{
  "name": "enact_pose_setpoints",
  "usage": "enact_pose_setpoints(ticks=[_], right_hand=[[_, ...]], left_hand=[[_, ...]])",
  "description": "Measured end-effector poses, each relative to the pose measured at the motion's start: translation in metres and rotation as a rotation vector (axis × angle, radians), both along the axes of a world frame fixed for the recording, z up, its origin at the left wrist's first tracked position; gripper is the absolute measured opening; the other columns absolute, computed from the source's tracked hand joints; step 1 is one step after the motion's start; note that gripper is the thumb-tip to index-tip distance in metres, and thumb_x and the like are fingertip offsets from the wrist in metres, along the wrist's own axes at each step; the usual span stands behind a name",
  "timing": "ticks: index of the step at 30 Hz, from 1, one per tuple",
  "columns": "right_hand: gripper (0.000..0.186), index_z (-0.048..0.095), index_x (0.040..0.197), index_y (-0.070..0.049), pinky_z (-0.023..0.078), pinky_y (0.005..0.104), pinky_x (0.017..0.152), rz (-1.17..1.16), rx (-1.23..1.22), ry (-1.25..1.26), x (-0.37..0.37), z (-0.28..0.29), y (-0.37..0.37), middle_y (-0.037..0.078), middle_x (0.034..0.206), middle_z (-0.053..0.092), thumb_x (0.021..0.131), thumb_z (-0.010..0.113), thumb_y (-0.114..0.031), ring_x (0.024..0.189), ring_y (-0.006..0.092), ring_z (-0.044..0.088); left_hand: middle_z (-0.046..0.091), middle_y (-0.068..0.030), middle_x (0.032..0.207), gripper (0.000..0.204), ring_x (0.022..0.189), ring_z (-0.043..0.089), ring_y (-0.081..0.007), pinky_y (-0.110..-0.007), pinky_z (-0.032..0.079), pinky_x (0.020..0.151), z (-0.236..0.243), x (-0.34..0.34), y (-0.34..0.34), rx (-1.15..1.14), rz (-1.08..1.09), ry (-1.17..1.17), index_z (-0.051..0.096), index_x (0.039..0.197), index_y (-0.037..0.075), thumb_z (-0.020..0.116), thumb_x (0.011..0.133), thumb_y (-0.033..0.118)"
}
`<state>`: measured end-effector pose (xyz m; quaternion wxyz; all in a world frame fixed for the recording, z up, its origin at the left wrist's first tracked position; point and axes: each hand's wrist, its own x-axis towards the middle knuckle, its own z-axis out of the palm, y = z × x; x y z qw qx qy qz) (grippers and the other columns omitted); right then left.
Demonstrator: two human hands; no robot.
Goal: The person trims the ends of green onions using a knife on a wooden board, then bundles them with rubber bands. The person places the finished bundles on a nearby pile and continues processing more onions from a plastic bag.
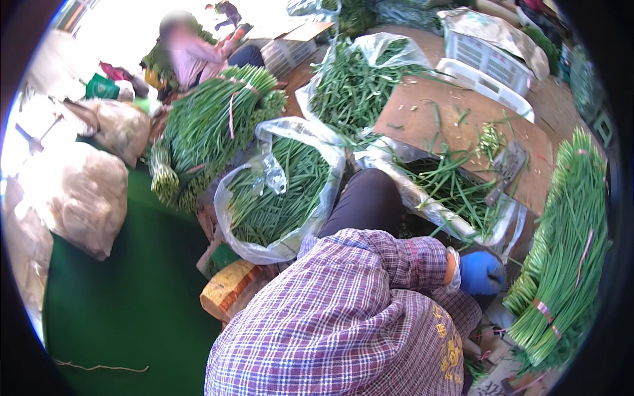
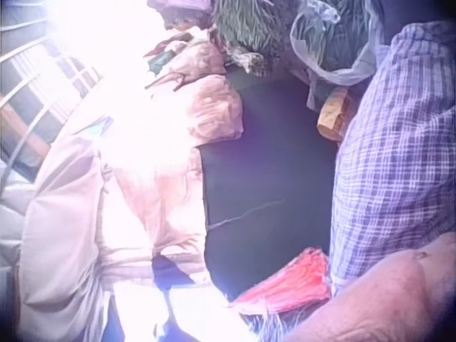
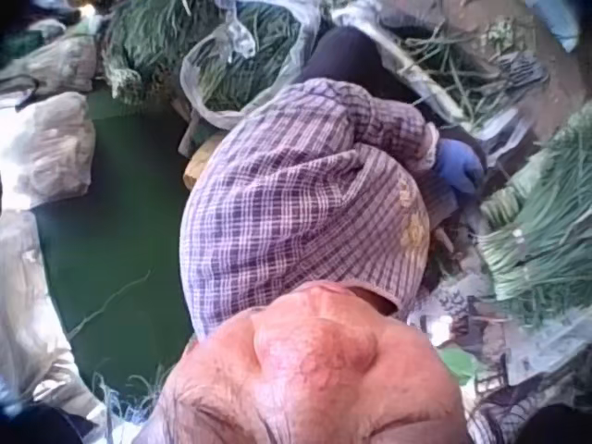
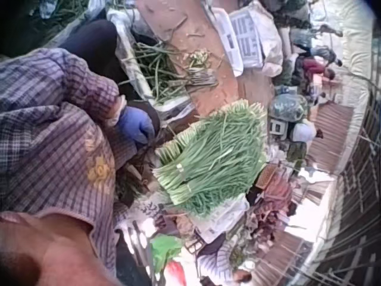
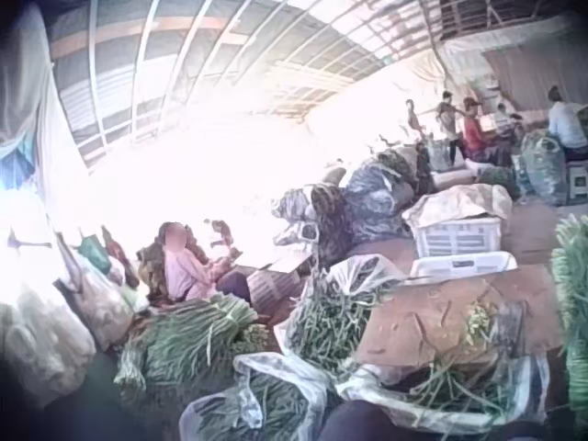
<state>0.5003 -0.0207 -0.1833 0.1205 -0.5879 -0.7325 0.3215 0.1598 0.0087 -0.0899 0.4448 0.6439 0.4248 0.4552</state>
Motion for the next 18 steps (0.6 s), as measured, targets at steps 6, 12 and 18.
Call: enact_pose_setpoints(ticks=[6, 12, 18], right_hand=[[0.022, 0.061, 0.102, -0.002, 0.045, 0.0321, 0.062, 0.228, -0.113, 0.129, -0.09, 0.093, 0.004, 0.011, 0.089, 0.061, 0.083, 0.056, -0.011, 0.068, 0.016, 0.053], [0.014, 0.062, 0.091, 0.001, 0.043, 0.0292, 0.054, 0.51, -0.165, 0.318, -0.2, 0.136, 0.025, 0.01, 0.079, 0.06, 0.082, 0.054, -0.006, 0.058, 0.0116, 0.05], [0.016, 0.064, 0.091, 0.003, 0.041, 0.0278, 0.057, 0.877, -0.115, 0.245, -0.3, 0.115, 0.033, 0.008, 0.074, 0.058, 0.079, 0.056, -0.002, 0.061, 0.0147, 0.051]], left_hand=[[0.067, -0.0129, 0.088, 0.026, 0.083, 0.065, -0.0219, -0.033, 0.05, 0.077, 0.035, -0.14, -0.073, -0.047, 0.468, -0.159, 0.066, 0.101, 0.001, 0.061, 0.084, 0.02], [0.068, -0.0149, 0.095, 0.029, 0.087, 0.066, -0.0262, -0.034, 0.051, 0.081, -0.016, -0.293, -0.272, -0.319, 1.323, 0.502, 0.066, 0.104, 0.004, 0.067, 0.081, 0.022], [0.044, -0.0214, 0.136, 0.096, 0.128, 0.039, -0.0362, -0.04, 0.034, 0.106, -0.078, -0.365, -0.47, -1.212, 1.439, 1.233, 0.032, 0.14, 0.004, 0.077, 0.064, 0.043]])
